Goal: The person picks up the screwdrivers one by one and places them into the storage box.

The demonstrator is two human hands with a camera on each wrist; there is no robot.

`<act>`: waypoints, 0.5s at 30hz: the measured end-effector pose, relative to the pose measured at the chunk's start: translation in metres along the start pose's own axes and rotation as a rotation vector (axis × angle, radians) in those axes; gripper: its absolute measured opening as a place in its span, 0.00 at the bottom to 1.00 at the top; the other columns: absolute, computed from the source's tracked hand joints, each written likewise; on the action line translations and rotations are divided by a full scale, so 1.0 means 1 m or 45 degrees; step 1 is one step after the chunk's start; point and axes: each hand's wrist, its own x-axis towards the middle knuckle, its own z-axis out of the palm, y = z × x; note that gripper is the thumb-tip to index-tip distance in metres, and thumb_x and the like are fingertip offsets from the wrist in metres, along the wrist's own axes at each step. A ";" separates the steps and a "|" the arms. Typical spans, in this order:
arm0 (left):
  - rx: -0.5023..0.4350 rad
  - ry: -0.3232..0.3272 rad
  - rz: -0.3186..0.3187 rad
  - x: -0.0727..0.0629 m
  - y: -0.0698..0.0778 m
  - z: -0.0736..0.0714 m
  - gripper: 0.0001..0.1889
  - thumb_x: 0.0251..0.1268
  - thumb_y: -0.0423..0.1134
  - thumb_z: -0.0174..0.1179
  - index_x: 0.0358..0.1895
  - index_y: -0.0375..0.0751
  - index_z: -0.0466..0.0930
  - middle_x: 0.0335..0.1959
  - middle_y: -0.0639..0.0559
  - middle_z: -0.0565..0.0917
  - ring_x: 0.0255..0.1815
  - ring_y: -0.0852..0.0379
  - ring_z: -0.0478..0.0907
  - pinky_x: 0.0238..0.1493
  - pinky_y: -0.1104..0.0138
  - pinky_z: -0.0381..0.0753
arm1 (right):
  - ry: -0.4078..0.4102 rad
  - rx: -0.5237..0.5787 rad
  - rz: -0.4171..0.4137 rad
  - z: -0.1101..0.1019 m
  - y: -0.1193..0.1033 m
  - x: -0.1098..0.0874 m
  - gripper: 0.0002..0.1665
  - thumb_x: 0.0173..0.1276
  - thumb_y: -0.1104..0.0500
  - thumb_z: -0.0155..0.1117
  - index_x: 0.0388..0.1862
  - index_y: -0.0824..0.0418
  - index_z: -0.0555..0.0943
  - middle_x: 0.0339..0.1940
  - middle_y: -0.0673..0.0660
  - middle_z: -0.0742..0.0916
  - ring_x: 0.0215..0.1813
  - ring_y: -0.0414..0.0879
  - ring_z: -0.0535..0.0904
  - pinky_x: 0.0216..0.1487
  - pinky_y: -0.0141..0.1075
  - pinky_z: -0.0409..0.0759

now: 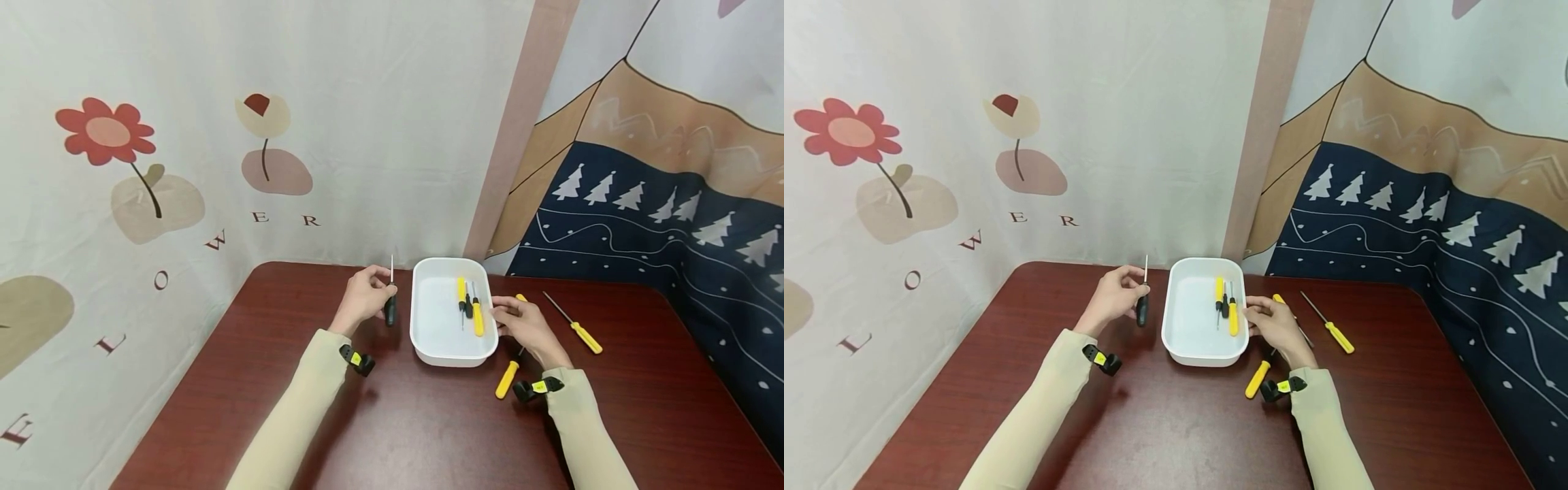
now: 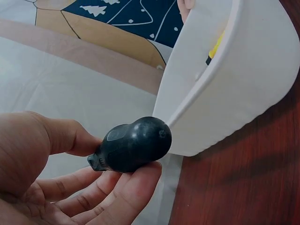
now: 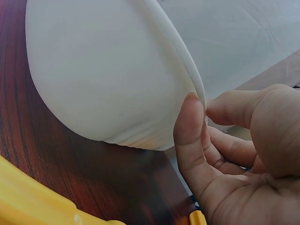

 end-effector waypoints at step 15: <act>0.012 -0.073 0.042 0.008 0.015 0.011 0.20 0.68 0.37 0.64 0.61 0.39 0.78 0.38 0.42 0.82 0.19 0.52 0.82 0.29 0.50 0.90 | 0.002 -0.008 0.037 0.000 -0.001 0.000 0.28 0.79 0.57 0.60 0.74 0.60 0.72 0.60 0.64 0.81 0.47 0.48 0.81 0.45 0.28 0.86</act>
